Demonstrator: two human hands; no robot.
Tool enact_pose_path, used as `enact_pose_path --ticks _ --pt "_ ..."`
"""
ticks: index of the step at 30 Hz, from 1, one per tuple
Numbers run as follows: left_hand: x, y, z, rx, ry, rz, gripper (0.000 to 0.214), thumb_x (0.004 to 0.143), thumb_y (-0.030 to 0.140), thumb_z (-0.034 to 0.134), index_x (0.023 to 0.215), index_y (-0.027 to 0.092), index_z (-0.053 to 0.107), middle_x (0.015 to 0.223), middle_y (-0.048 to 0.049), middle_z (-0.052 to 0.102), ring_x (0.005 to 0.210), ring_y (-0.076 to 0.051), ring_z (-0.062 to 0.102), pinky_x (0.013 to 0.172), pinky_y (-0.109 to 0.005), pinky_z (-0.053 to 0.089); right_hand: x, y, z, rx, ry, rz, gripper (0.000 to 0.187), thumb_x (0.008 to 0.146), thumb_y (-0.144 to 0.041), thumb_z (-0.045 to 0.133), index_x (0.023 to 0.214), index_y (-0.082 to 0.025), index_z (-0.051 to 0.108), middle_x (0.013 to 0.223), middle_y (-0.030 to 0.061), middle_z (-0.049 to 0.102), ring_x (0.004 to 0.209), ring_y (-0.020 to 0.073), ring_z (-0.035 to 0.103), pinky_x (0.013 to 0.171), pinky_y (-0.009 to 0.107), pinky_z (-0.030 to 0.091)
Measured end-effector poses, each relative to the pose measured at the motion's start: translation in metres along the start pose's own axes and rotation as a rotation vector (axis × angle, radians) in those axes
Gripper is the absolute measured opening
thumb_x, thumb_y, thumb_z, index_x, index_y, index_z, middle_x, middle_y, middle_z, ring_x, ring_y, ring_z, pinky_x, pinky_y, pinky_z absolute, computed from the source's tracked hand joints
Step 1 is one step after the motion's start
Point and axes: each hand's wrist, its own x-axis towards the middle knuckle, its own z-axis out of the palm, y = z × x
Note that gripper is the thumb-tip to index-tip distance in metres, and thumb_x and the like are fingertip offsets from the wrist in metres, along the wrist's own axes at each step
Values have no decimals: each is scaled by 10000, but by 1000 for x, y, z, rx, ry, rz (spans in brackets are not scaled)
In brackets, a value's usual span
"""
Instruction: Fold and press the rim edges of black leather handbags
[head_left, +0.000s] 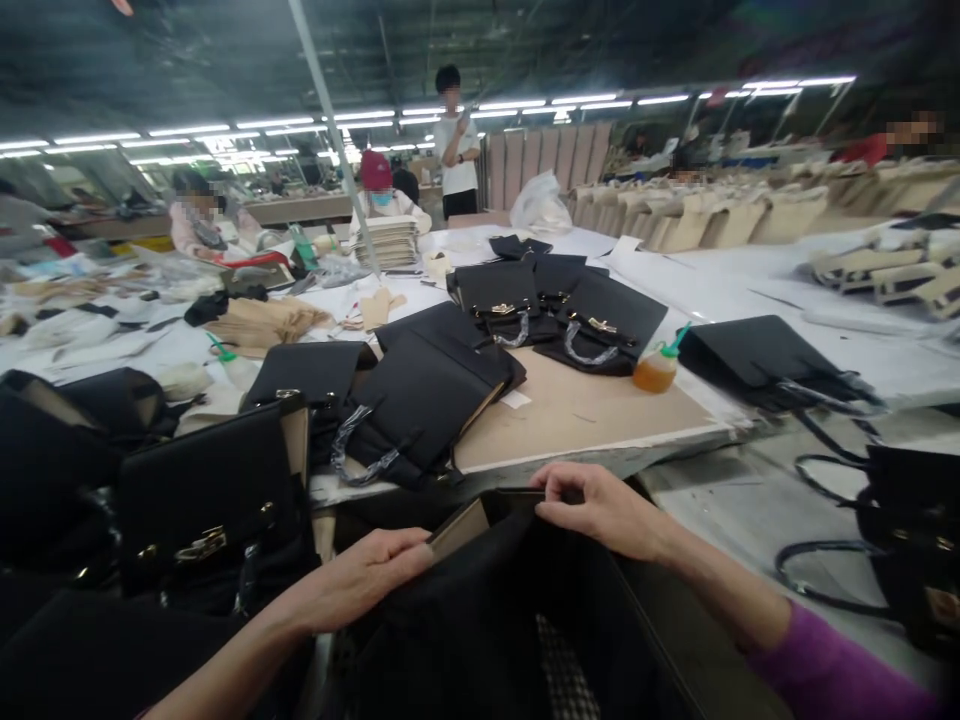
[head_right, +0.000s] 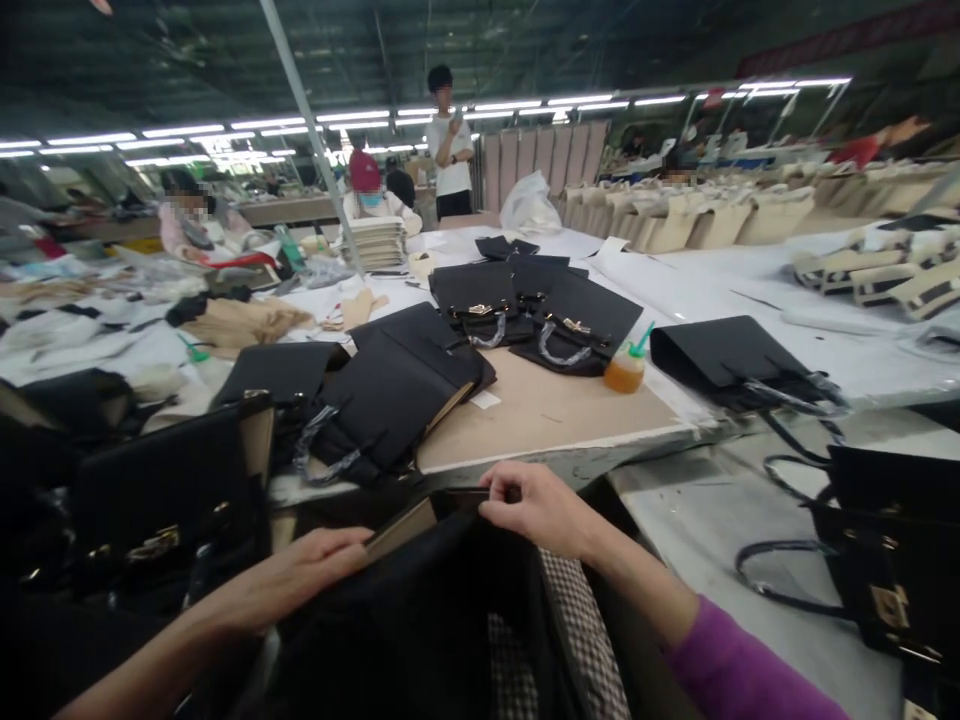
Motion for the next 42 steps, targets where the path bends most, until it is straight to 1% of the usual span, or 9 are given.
enact_pose_path --ticks 2,6,11,14,17,21,25,31,42 --pt "-8 -11 -3 26 44 47 466 990 501 376 1234 215 652 1125 -26 698 1028 -218 604 895 -268 470 10 -1 11 -72 39 -8 192 783 -174 592 624 -198 487 1043 49 708 945 220 651 818 324 447" --pt "-20 -17 8 -87 90 -19 573 802 401 727 1333 250 570 1163 -3 700 1049 -241 626 919 -291 486 26 2 20 -212 30 -62 201 744 -108 511 638 -223 386 1070 70 702 950 234 642 818 357 447" --pt "-21 -14 37 -387 213 -107 400 867 400 655 1211 196 627 1041 -22 721 952 -242 669 782 -284 532 25 13 0 -351 -144 -86 178 734 -43 487 779 -215 493 1190 95 648 1066 249 617 891 393 467" --pt "-22 -8 47 -348 239 -87 381 886 438 640 1189 206 642 1022 -11 720 969 -239 667 791 -270 525 16 8 -17 -459 -222 -240 312 761 -15 500 957 -223 625 1375 91 530 1255 274 509 1030 446 404" --pt "-24 -1 51 -198 261 -55 374 913 449 607 1214 230 647 1019 5 724 955 -215 664 805 -251 514 12 -6 -22 -450 -308 -344 266 853 -156 625 1087 -274 668 1453 64 449 1357 287 395 1121 470 317" --pt "-25 7 55 -88 276 -17 358 935 443 574 1226 248 646 1042 15 724 942 -194 663 811 -228 502 20 -15 -12 -245 -392 -376 200 852 -395 720 989 -251 703 1324 52 523 1267 237 480 1089 381 369" --pt "-28 10 60 -53 324 -21 307 962 440 523 1160 249 660 1048 17 716 966 -191 646 818 -213 494 30 -10 -1 -68 -356 -321 166 889 -359 680 816 -210 677 1189 32 600 1067 188 595 969 319 443" --pt "-34 17 65 -43 366 -21 307 969 438 495 993 217 705 966 1 724 946 -213 644 850 -239 495 30 -8 4 -39 -224 -177 202 870 -296 673 693 -201 649 1030 21 720 878 189 662 817 307 478" --pt "-35 3 67 176 422 50 282 999 387 475 1129 255 687 1094 18 742 981 -179 676 885 -198 482 19 -9 12 -185 -111 -204 125 908 -309 626 899 -224 717 952 28 755 846 205 686 780 312 496"
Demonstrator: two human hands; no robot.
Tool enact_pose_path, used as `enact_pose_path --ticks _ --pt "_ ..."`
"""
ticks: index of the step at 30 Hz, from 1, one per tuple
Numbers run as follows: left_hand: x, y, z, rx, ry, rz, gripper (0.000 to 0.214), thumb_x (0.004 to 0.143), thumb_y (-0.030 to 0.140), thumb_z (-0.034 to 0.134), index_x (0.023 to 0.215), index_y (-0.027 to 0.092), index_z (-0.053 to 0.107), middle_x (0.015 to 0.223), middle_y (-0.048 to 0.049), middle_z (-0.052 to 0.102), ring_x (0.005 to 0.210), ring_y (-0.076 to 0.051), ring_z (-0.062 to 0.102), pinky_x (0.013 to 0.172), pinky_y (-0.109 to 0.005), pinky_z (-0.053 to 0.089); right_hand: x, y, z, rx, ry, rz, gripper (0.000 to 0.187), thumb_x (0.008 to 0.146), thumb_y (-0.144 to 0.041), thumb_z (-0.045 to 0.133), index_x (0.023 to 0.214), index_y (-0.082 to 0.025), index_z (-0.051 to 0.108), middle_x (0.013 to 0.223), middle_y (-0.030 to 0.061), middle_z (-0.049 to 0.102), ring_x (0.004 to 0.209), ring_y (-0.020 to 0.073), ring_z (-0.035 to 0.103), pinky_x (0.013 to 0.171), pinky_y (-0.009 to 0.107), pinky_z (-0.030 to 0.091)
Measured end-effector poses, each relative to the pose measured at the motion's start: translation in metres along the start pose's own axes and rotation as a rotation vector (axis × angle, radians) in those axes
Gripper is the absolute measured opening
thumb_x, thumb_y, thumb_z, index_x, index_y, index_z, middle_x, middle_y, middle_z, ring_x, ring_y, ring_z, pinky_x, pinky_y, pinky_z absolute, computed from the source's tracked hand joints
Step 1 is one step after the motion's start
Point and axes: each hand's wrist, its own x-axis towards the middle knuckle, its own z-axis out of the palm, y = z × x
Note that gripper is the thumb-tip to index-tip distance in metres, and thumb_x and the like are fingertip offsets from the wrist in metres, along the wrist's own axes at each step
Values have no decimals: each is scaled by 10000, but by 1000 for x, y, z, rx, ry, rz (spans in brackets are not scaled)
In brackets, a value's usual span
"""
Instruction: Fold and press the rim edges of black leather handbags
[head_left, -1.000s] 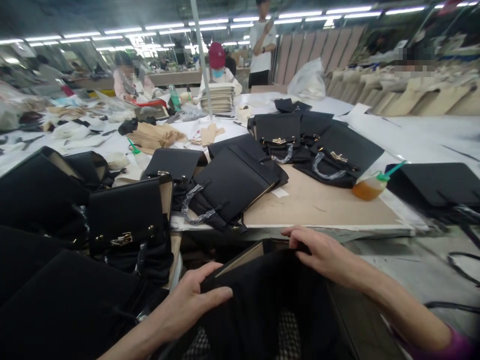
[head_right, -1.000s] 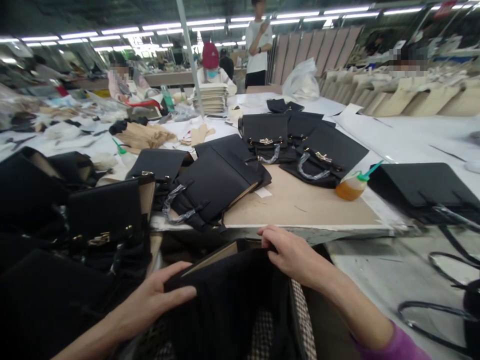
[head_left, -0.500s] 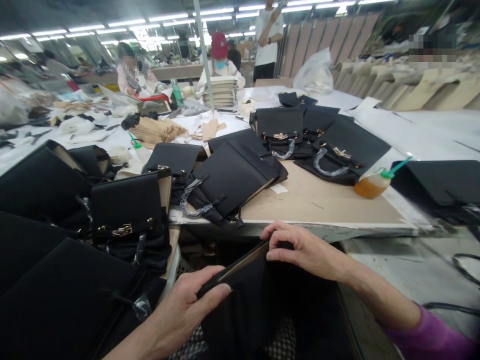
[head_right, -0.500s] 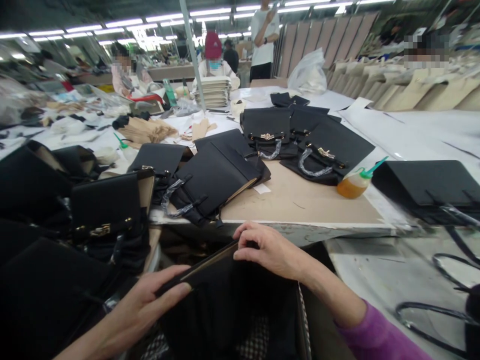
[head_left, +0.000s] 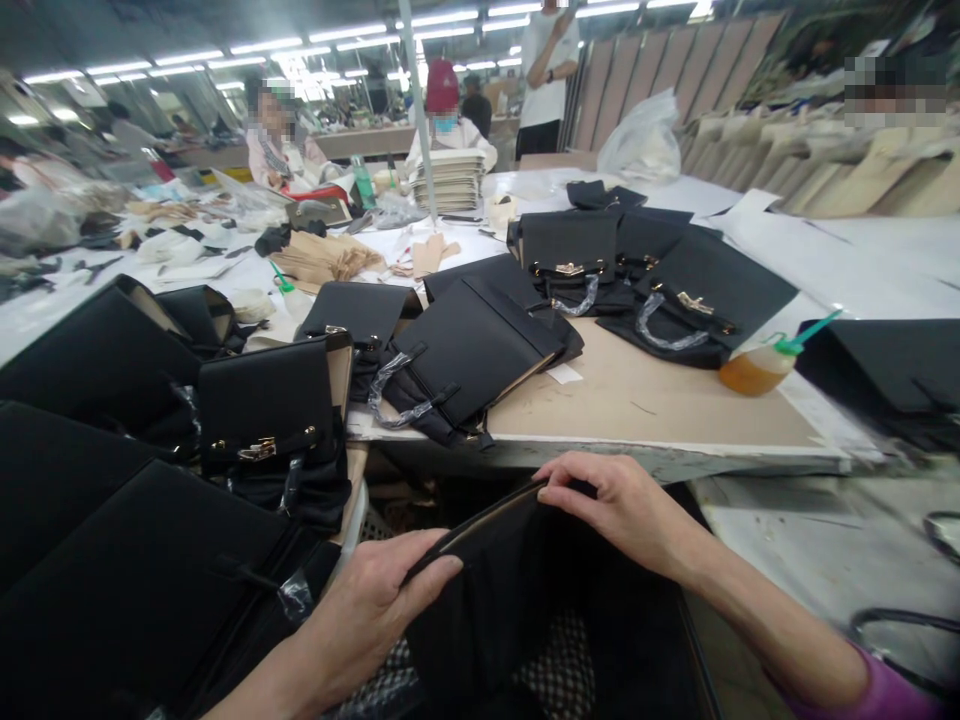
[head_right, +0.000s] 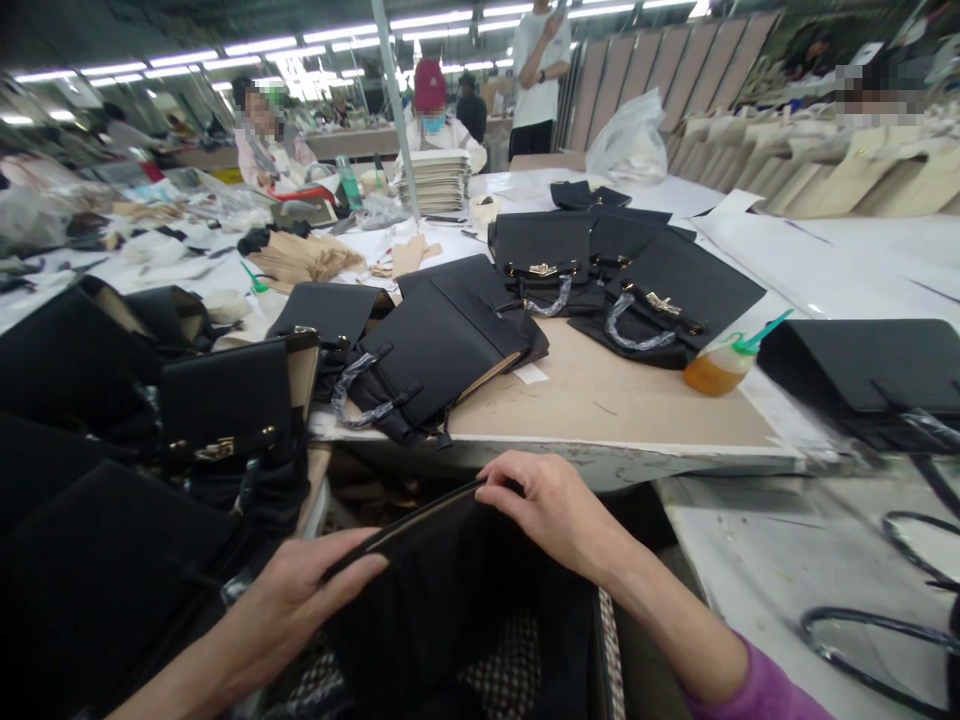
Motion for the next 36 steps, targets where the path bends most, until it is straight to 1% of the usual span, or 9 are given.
enact_pose_path --ticks 4,10,12,14,18,24,28,30,36 --pt "-1 -2 0 72 10 62 296 1018 358 439 1143 232 677 1068 -3 747 944 -165 693 861 -188 488 -3 -3 0 13 13 7 132 903 -305 614 873 -226 715 941 30 760 839 211 690 777 318 503" --pt "-5 -13 8 227 82 170 330 1024 332 413 1059 188 709 1018 -61 755 877 -184 706 858 -236 508 -7 -7 -2 38 8 20 136 899 -311 618 871 -224 719 895 24 749 819 207 681 757 314 500" --pt "-5 -13 11 224 126 161 335 1017 340 426 990 193 726 956 -52 760 820 -176 704 823 -229 515 -9 -9 -2 53 17 22 113 887 -296 637 857 -224 720 894 17 746 819 198 679 755 304 494" --pt "-5 -11 14 179 155 116 349 1004 364 442 898 209 737 854 -27 758 730 -163 692 732 -210 522 -11 -11 -3 78 22 30 93 870 -274 660 817 -222 716 889 11 743 817 189 678 754 293 489" --pt "-6 -8 16 50 158 30 347 973 418 484 827 241 744 749 14 746 654 -157 675 623 -186 518 -15 -13 -2 117 45 70 130 840 -237 697 714 -207 683 883 3 742 813 174 675 767 280 483" --pt "-5 -16 15 42 171 100 252 936 403 552 974 264 759 900 5 791 795 -192 739 761 -188 572 -17 -15 0 94 85 115 142 822 -232 723 692 -199 675 857 5 742 781 169 675 748 273 482" --pt "-6 -18 16 68 225 174 251 931 398 550 970 269 762 923 -2 797 833 -207 750 781 -200 587 -17 -15 2 33 103 124 152 826 -270 732 699 -206 678 835 7 745 781 178 680 754 278 484" --pt "-6 -19 16 81 216 197 245 935 377 548 987 265 759 939 -2 798 842 -202 753 783 -189 584 -17 -15 2 -24 95 121 156 836 -292 726 717 -207 674 820 10 742 782 185 678 744 279 480" --pt "-5 -18 14 103 175 133 230 938 383 556 969 262 749 910 15 794 805 -180 748 770 -173 568 -23 -14 2 -107 23 54 159 923 -329 630 838 -199 660 795 17 710 728 170 644 660 260 443"
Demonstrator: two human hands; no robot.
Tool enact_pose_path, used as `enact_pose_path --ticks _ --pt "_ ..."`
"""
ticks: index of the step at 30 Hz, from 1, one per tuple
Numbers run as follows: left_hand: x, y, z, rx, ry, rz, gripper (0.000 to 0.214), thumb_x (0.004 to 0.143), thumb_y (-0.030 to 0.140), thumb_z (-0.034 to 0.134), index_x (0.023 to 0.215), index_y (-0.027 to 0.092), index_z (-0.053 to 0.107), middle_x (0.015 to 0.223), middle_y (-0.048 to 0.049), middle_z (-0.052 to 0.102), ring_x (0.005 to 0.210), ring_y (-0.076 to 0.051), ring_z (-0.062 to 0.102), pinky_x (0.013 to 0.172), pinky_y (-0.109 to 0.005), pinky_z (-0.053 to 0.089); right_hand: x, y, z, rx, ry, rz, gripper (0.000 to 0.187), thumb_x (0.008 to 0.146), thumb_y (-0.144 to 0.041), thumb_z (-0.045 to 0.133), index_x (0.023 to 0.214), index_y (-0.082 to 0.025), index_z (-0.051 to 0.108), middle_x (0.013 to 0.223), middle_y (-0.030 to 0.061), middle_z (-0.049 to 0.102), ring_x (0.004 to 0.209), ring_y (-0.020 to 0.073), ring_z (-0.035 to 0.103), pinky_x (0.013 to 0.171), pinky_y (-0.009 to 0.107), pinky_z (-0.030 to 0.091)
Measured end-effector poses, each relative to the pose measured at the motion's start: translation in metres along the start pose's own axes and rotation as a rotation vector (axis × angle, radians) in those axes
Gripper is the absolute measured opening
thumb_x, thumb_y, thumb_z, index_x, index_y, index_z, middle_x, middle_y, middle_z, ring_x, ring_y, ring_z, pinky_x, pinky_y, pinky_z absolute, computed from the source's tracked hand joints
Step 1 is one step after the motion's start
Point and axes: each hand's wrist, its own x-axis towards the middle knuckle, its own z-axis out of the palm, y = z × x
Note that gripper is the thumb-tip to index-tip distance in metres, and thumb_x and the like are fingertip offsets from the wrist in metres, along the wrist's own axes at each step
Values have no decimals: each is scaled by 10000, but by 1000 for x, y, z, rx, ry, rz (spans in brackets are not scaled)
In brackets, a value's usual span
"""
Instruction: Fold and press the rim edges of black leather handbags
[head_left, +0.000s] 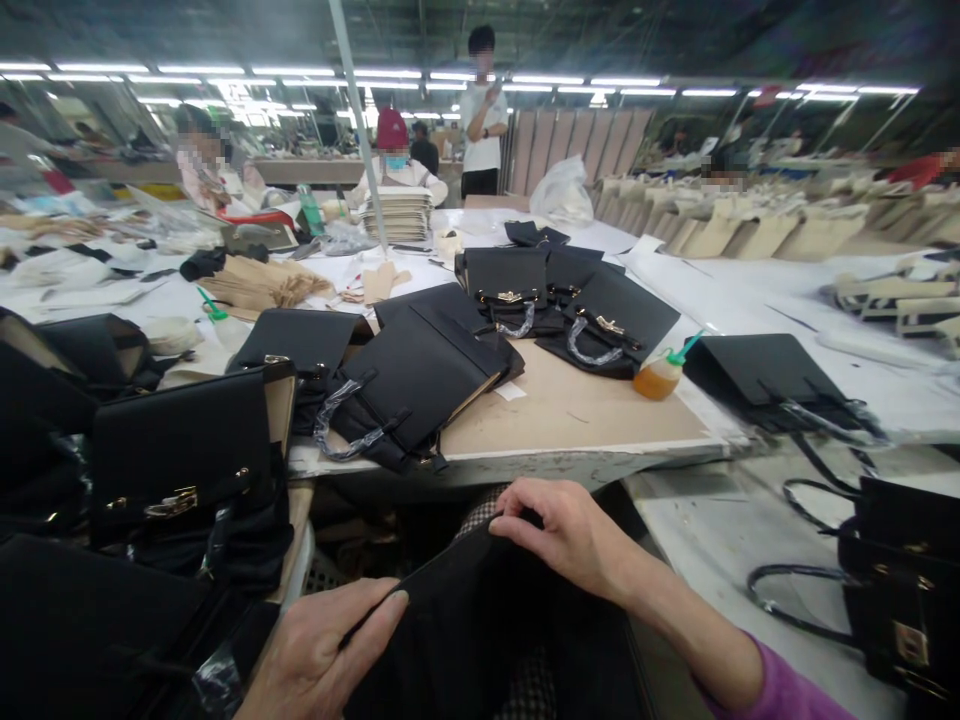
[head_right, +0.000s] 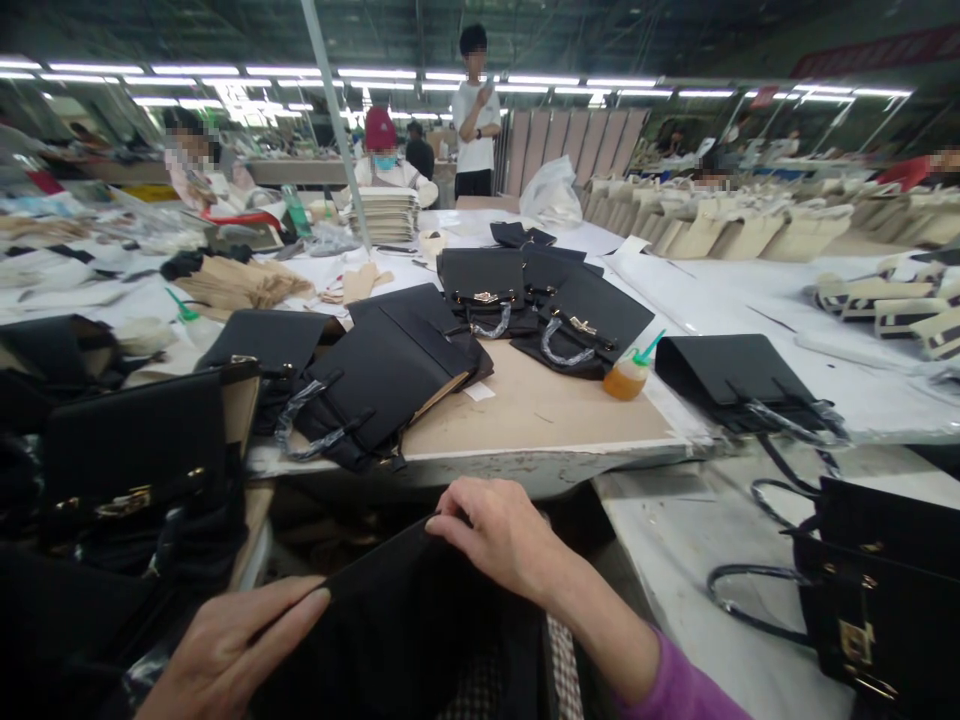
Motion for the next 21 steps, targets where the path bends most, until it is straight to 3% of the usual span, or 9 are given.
enact_pose_path --ticks 7,11,13,16,21 --pt "2 10 -2 -39 -42 -81 290 944 431 523 903 242 739 837 10 765 762 -185 706 720 -203 523 1 0 1 5 -10 45 159 895 -314 655 800 -197 604 790 19 703 707 176 630 652 274 429" --pt "11 20 -13 1 -147 -162 389 972 434 451 782 215 711 730 9 709 676 -166 637 623 -221 454 7 2 2 86 -11 3 201 864 -281 675 1017 -204 569 872 15 709 748 180 639 687 275 456" --pt "20 26 -19 87 -198 -130 356 967 390 460 793 209 713 755 3 704 696 -163 624 651 -230 436 11 2 2 75 -55 -95 201 907 -273 630 1097 -213 601 922 23 715 807 185 655 746 278 465" --pt "41 35 -24 221 -225 -17 295 954 311 468 832 211 717 856 -11 686 795 -169 616 724 -247 410 17 0 3 5 -101 -211 160 962 -280 566 1007 -221 707 959 32 718 855 181 664 770 262 456" --pt "82 51 -10 317 -300 66 323 914 261 478 634 188 621 715 18 552 671 -131 538 626 -270 316 18 2 8 -8 -75 -238 172 954 -271 590 997 -214 747 916 21 713 809 155 658 718 227 444"
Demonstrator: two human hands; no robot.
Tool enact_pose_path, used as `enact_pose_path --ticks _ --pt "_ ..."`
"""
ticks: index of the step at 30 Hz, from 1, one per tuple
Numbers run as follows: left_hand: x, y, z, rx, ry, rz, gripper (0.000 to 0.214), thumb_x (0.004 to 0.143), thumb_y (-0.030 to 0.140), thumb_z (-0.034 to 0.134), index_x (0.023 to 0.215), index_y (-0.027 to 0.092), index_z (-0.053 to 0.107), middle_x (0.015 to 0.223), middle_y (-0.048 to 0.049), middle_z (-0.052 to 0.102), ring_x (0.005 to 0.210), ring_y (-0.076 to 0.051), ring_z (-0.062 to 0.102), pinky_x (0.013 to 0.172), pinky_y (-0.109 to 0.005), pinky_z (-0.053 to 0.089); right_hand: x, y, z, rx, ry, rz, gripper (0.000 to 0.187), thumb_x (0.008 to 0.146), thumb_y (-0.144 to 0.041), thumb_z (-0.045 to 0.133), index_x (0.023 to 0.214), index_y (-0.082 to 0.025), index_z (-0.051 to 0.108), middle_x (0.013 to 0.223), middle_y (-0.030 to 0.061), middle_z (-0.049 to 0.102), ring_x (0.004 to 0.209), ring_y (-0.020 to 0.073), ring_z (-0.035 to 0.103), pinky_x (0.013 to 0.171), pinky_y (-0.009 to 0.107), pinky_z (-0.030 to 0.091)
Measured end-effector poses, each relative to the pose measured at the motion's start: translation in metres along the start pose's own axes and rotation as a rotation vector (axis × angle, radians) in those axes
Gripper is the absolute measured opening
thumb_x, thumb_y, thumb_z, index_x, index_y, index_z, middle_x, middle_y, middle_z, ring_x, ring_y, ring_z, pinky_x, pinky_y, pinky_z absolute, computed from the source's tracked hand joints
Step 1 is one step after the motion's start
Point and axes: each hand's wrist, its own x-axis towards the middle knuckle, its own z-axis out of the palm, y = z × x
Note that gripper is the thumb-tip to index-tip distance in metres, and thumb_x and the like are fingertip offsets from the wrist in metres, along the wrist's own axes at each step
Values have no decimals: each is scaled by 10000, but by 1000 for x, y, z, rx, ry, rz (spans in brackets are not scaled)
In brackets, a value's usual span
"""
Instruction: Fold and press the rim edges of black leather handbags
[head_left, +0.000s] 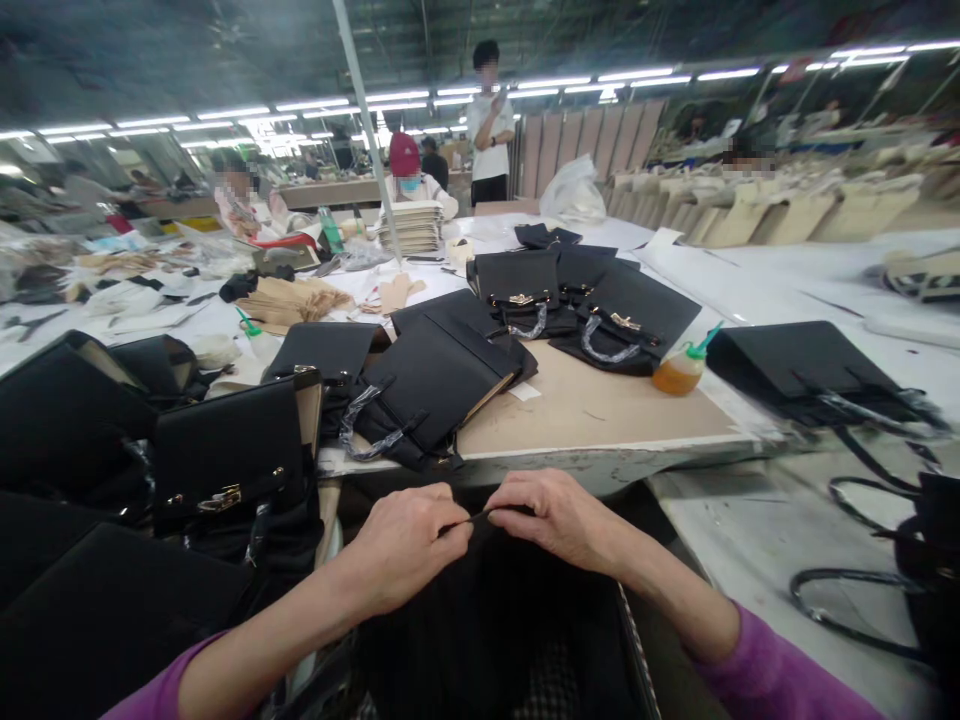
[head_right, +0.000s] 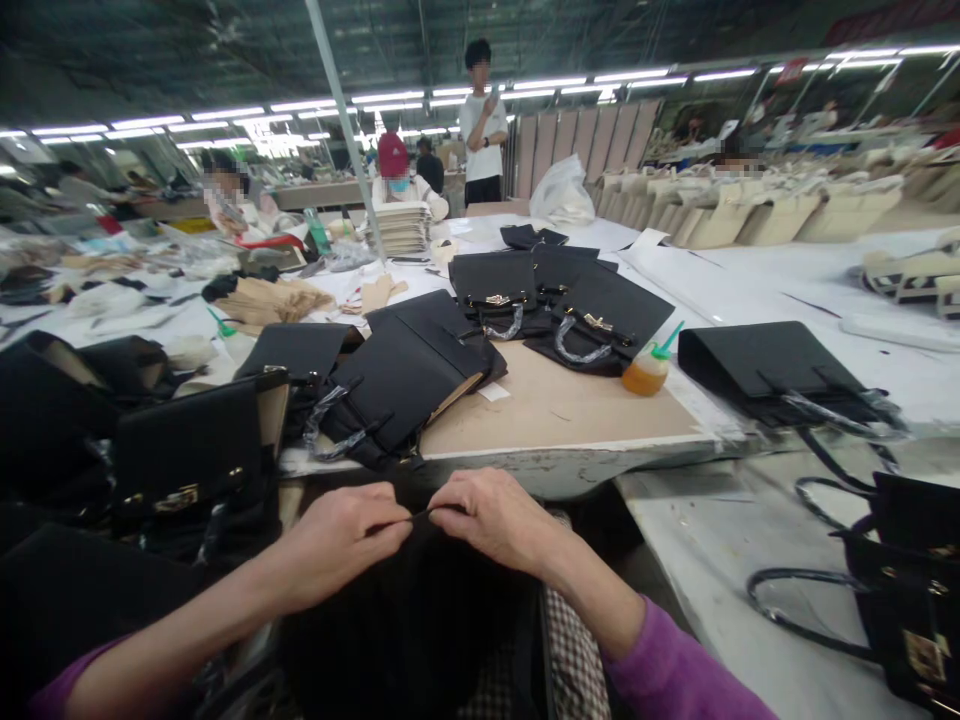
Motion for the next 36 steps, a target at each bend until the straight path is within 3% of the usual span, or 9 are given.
enact_pose_path --ticks 4,10,13,18,21,23,26,29,36 --pt "13 -2 1 -111 -88 31 307 866 219 489 568 171 546 679 31 510 640 -116 499 605 -269 295 -5 4 1 28 22 18 171 945 -283 607 981 -219 760 895 10 714 787 144 657 709 216 444" --pt "-34 -31 -11 -258 -168 -110 286 889 233 456 645 173 593 782 21 540 735 -137 532 650 -254 341 -8 9 -3 79 15 21 171 937 -276 613 943 -218 773 900 10 729 810 151 668 731 214 454" --pt "-46 -30 -21 -245 -213 -142 251 883 207 445 751 189 657 856 11 595 812 -158 563 711 -255 372 -5 9 -4 82 15 19 164 929 -258 620 930 -212 777 895 13 735 805 154 670 743 223 457" --pt "1 -1 -15 -239 -160 -38 182 822 287 608 990 236 655 938 15 651 848 -181 590 722 -264 398 -1 5 -3 103 54 57 108 891 -251 662 896 -222 767 854 3 737 782 159 665 725 238 457" --pt "42 15 3 -315 -133 15 223 725 283 708 912 199 622 803 22 633 746 -176 572 641 -256 385 -12 5 -7 129 120 186 32 846 -233 709 872 -220 724 845 -10 738 783 167 663 715 247 456" --pt "58 19 16 -349 -122 46 189 717 249 699 871 197 603 739 41 596 692 -158 534 604 -248 363 -28 4 -11 100 199 296 137 809 -208 745 926 -208 673 876 -3 724 797 177 652 715 260 454" --pt "65 18 26 -382 -144 73 149 734 224 666 861 204 589 708 58 565 659 -140 498 592 -241 346 -56 2 -16 30 298 396 237 789 -169 761 958 -199 598 908 6 679 811 178 622 720 271 446" --pt "62 17 27 -391 -163 73 172 742 213 656 906 211 604 724 60 570 667 -139 505 600 -242 346 -76 0 -16 24 314 383 133 850 -158 706 874 -205 584 919 -2 656 836 163 608 755 268 439" --pt "60 26 21 -383 -174 86 185 835 349 643 966 241 717 742 51 636 693 -152 544 642 -252 364 -83 3 -15 114 357 444 108 885 -220 687 802 -209 619 846 -27 662 804 147 615 745 258 430"
